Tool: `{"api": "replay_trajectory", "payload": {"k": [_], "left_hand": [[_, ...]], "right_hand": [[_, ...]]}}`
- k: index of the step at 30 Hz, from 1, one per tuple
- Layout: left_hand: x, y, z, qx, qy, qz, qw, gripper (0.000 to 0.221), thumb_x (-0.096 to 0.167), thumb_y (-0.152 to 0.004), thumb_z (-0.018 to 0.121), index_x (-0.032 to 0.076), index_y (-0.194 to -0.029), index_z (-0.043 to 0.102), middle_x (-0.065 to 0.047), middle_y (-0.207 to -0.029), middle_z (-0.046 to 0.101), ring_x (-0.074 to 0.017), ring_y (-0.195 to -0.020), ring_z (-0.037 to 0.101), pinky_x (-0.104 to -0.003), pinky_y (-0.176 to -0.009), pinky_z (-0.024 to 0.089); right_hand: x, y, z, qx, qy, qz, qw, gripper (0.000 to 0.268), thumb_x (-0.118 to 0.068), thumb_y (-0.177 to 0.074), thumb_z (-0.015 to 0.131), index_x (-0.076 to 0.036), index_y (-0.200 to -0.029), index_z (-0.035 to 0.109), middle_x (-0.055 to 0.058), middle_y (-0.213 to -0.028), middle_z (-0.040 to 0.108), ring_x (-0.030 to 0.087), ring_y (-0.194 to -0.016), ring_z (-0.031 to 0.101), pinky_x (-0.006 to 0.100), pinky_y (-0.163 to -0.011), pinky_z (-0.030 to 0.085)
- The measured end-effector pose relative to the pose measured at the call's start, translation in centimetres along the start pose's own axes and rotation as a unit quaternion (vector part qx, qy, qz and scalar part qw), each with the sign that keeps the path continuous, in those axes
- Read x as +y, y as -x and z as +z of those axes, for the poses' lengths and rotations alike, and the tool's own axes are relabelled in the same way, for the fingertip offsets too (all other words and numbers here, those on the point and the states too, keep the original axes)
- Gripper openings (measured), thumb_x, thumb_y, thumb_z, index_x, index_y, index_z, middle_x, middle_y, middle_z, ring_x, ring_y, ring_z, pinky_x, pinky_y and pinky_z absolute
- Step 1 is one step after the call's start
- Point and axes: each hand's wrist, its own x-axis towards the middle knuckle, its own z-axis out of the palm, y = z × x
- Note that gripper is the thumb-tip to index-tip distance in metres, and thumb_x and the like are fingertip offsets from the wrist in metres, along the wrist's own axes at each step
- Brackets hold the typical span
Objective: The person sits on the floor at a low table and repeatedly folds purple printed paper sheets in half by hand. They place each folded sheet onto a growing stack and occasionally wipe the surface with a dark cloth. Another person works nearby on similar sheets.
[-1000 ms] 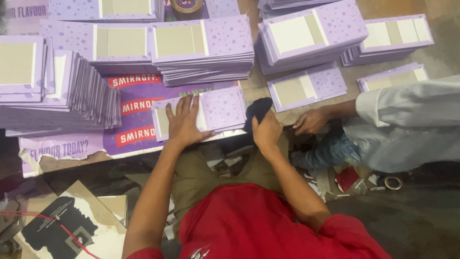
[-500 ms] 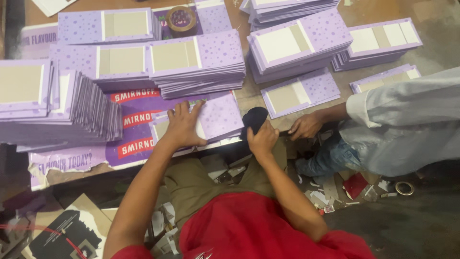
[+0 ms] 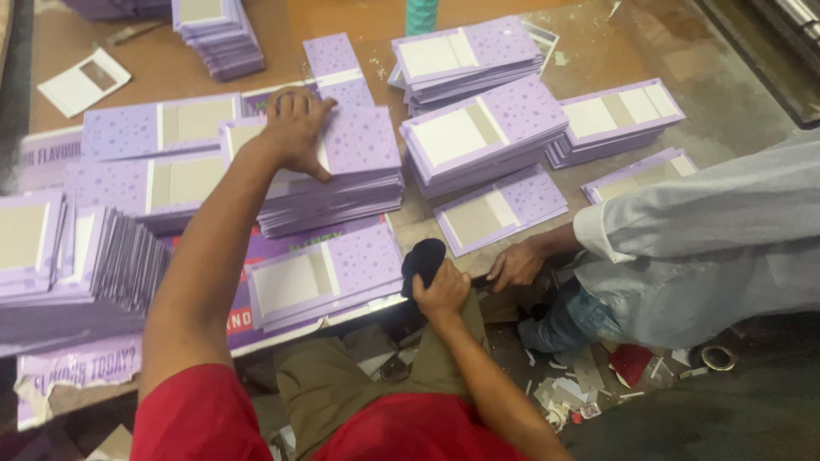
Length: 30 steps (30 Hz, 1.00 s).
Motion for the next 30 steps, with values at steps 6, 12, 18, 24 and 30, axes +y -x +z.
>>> {"api": "replay_trajectory", "payload": {"k": [6, 12, 18, 24, 30], "left_hand": [[0.2, -1.5, 2.5, -0.136, 0.032, -0.035, 0.990, 0.152, 0.056, -0.042, 0.099, 0.021, -0.163, 0.016, -0.036, -0.165, 0.003, -0.0565, -0.153, -0.001, -0.067, -0.122, 0.007], [2.6, 2.7, 2.9, 0.021, 0.003, -0.027, 0.999, 0.137, 0.056, -0.054, 0.093, 0.020, -0.165, 0.023, -0.025, -0.163, 0.023, -0.0481, -0.147, 0.021, -0.064, -0.117, 0.018], [8.6, 12.9, 10.3, -0.039, 0.053, 0.012, 0.998, 0.127, 0.060, -0.057, 0.092, 0.014, -0.158, 0.030, -0.020, -0.156, 0.039, -0.0415, -0.145, 0.033, -0.059, -0.118, 0.027], [7.8, 18.6, 14.6, -0.031, 0.177, -0.065, 0.982, 0.147, 0.062, -0.050, 0.096, 0.006, -0.157, 0.013, -0.023, -0.161, 0.025, -0.0421, -0.153, 0.020, -0.059, -0.124, 0.016], [5.5, 19.3, 18.7, 0.068, 0.279, -0.027, 0.957, 0.152, 0.028, -0.050, 0.095, 0.000, -0.165, -0.001, -0.034, -0.167, 0.017, -0.0527, -0.155, 0.017, -0.051, -0.127, 0.022]], "right_hand": [[-0.3, 0.1, -0.5, 0.007, -0.017, 0.001, 1.000, 0.049, -0.042, -0.070, 0.074, -0.003, -0.096, 0.061, 0.015, -0.083, 0.063, 0.036, -0.077, 0.063, 0.051, -0.075, 0.041], [-0.3, -0.3, -0.3, 0.004, -0.013, -0.009, 1.000, 0.052, -0.043, -0.070, 0.074, -0.001, -0.099, 0.062, 0.016, -0.087, 0.064, 0.037, -0.080, 0.062, 0.051, -0.076, 0.041], [-0.1, -0.4, -0.9, -0.042, 0.000, -0.002, 0.999, 0.052, -0.041, -0.073, 0.074, 0.000, -0.103, 0.063, 0.018, -0.091, 0.067, 0.038, -0.082, 0.064, 0.052, -0.081, 0.042], [-3.1, -2.2, -5.3, -0.069, -0.166, 0.061, 0.982, 0.046, -0.038, -0.083, 0.074, 0.001, -0.106, 0.068, 0.017, -0.097, 0.070, 0.038, -0.090, 0.068, 0.049, -0.086, 0.047], [-13.9, -3.2, -4.3, -0.213, -0.121, -0.153, 0.957, 0.046, -0.041, -0.074, 0.084, -0.002, -0.093, 0.068, 0.016, -0.091, 0.066, 0.037, -0.093, 0.059, 0.050, -0.087, 0.042]]}}
